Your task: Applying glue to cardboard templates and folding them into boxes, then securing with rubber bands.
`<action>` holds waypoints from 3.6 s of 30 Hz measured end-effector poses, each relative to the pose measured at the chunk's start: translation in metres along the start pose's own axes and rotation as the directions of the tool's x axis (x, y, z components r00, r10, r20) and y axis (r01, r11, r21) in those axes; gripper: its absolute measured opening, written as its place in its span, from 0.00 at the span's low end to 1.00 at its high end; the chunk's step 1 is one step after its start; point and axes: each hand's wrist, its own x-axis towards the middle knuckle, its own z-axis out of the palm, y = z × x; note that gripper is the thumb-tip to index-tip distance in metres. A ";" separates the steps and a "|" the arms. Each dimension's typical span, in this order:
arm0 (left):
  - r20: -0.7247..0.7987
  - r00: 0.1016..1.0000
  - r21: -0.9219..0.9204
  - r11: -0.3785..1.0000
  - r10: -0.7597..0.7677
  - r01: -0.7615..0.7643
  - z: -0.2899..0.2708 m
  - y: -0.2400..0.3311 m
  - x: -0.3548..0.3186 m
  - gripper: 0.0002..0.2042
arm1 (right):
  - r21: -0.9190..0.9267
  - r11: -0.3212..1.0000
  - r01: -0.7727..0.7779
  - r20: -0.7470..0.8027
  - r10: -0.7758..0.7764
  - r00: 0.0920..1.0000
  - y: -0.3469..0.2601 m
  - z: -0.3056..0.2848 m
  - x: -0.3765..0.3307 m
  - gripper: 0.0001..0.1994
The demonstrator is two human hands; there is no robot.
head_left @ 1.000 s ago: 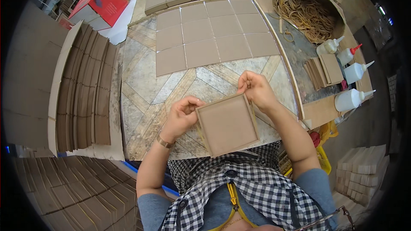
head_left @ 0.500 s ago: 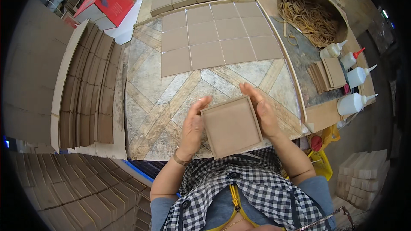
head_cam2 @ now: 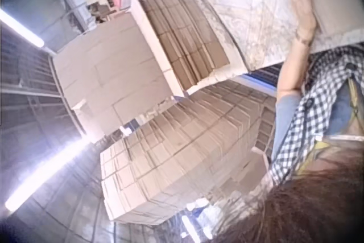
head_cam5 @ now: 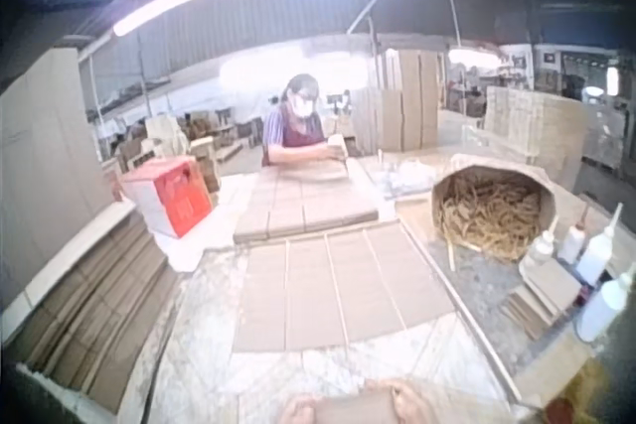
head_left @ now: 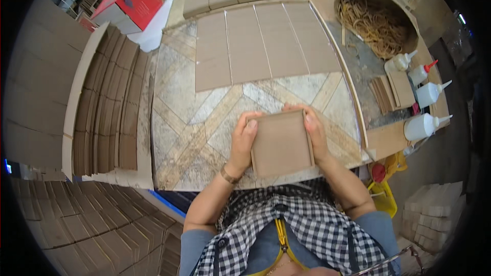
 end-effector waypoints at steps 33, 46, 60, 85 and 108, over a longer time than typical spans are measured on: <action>0.383 0.889 0.630 0.632 0.252 -0.451 0.007 0.054 0.044 0.13 | -0.084 0.993 -0.085 0.066 0.090 0.994 -0.033 -0.008 0.002 0.40; 0.119 0.963 0.260 0.943 -0.243 0.206 -0.017 0.038 0.005 0.32 | -0.235 0.959 -0.161 -0.058 0.151 0.987 -0.081 -0.013 -0.007 0.34; 0.249 0.921 0.792 0.485 0.300 -0.372 -0.028 0.074 -0.010 0.13 | -0.186 0.888 -0.421 -0.202 0.385 0.901 -0.024 -0.035 0.044 0.21; 0.484 0.351 0.798 0.241 -0.802 -0.552 0.059 0.020 0.090 0.16 | -0.623 0.782 0.023 0.158 0.097 0.983 0.000 -0.050 0.017 0.31; 0.120 0.993 -0.031 1.000 0.006 -0.002 -0.012 -0.024 0.016 0.45 | 0.056 0.992 -0.111 -0.045 0.113 0.993 0.010 0.005 0.018 0.44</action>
